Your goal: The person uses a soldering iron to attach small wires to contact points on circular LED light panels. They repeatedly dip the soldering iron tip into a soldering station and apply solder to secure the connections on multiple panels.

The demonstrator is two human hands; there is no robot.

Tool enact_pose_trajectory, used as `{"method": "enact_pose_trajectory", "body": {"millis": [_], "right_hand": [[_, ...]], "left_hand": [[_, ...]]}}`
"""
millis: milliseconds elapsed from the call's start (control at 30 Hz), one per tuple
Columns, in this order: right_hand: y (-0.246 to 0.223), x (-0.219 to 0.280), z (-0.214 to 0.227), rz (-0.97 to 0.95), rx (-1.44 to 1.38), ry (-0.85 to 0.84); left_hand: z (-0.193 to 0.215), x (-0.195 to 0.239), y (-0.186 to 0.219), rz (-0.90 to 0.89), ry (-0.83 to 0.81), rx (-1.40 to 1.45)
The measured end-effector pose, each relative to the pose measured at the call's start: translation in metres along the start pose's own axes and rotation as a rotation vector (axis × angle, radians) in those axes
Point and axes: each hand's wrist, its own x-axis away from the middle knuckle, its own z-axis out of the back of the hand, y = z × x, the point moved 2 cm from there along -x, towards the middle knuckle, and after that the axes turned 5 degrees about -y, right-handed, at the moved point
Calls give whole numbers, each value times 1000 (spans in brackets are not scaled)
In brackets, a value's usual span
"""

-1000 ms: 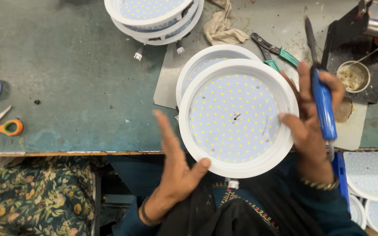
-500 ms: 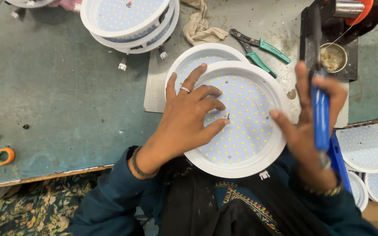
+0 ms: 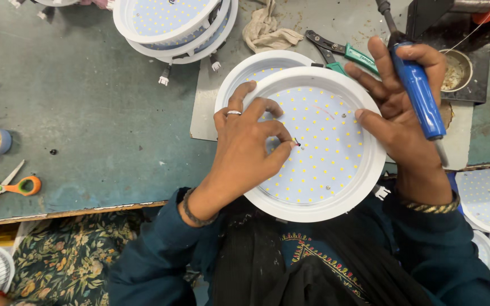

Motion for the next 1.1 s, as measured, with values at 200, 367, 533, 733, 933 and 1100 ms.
{"method": "enact_pose_trajectory", "body": {"millis": [200, 367, 533, 733, 933, 1100], "right_hand": [[-22, 42, -27, -55, 235, 139], [-13, 53, -28, -20, 208, 147], [-6, 39, -18, 31, 174, 108], [-7, 37, -16, 15, 151, 75], [-11, 38, -19, -12, 176, 71], [-10, 38, -19, -11, 184, 71]], "left_hand": [[-4, -1, 0, 82, 29, -35], [-9, 3, 1, 39, 58, -62], [-7, 9, 8, -52, 47, -23], [-5, 9, 5, -91, -22, 21], [-4, 7, 5, -91, -22, 7], [-5, 7, 6, -99, 9, -5]]}}
